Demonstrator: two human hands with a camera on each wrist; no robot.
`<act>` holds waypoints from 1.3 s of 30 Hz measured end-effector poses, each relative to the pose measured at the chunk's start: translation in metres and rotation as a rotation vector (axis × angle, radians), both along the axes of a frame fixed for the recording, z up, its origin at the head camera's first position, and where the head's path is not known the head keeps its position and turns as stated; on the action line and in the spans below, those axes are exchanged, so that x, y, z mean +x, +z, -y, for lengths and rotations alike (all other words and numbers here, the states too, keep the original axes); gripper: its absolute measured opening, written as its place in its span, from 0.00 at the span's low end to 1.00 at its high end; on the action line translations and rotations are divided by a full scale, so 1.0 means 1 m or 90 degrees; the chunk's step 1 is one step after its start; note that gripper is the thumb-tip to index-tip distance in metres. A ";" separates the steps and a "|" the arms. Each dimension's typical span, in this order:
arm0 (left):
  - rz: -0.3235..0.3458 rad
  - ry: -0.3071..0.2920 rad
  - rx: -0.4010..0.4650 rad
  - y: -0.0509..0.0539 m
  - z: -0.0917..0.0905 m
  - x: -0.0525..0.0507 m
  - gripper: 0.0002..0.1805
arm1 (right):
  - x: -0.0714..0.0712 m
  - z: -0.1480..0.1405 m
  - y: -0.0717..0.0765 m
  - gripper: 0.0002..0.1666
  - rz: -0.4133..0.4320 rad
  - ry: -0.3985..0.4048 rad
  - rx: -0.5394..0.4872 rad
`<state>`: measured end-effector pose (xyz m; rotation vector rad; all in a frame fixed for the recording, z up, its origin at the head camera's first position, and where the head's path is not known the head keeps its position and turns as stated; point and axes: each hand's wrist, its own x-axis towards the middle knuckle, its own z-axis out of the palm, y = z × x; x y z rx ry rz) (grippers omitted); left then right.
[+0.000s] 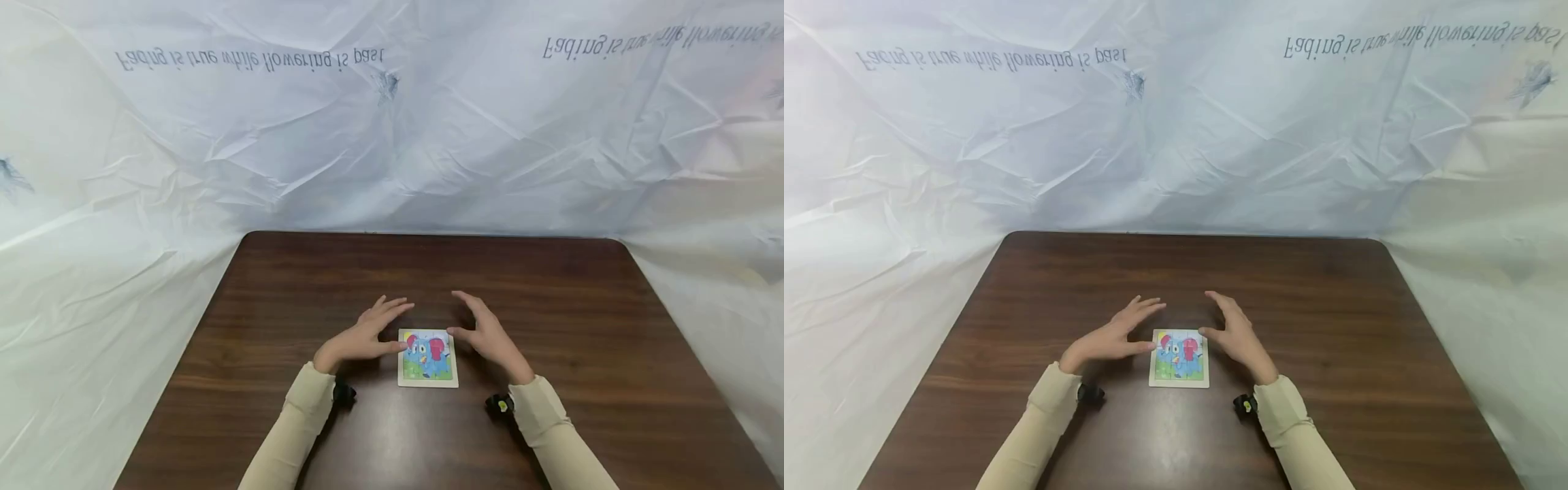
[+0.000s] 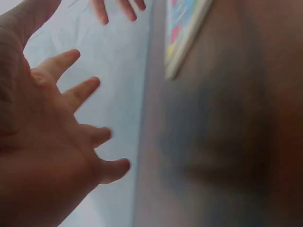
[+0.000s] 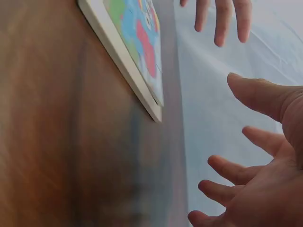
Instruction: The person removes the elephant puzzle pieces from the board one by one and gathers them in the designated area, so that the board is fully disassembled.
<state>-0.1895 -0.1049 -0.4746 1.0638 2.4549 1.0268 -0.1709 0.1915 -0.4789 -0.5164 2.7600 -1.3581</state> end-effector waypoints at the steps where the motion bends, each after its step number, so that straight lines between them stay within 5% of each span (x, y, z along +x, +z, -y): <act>1: 0.007 0.000 0.012 -0.005 -0.001 0.001 0.43 | 0.000 0.002 -0.002 0.36 -0.007 0.000 0.003; 7: 0.044 -0.011 0.034 -0.024 -0.007 0.007 0.36 | -0.002 0.008 -0.011 0.19 -0.011 -0.001 0.055; 17: 0.029 -0.102 -0.093 -0.023 -0.018 0.012 0.34 | -0.004 0.008 -0.013 0.17 -0.022 -0.008 0.146; 32: 0.005 -0.085 -0.153 -0.032 -0.028 0.022 0.29 | -0.004 0.006 -0.024 0.13 -0.010 -0.005 0.123; 39: 0.006 -0.089 -0.179 -0.034 -0.028 0.024 0.28 | -0.008 -0.002 -0.026 0.11 -0.054 0.111 0.155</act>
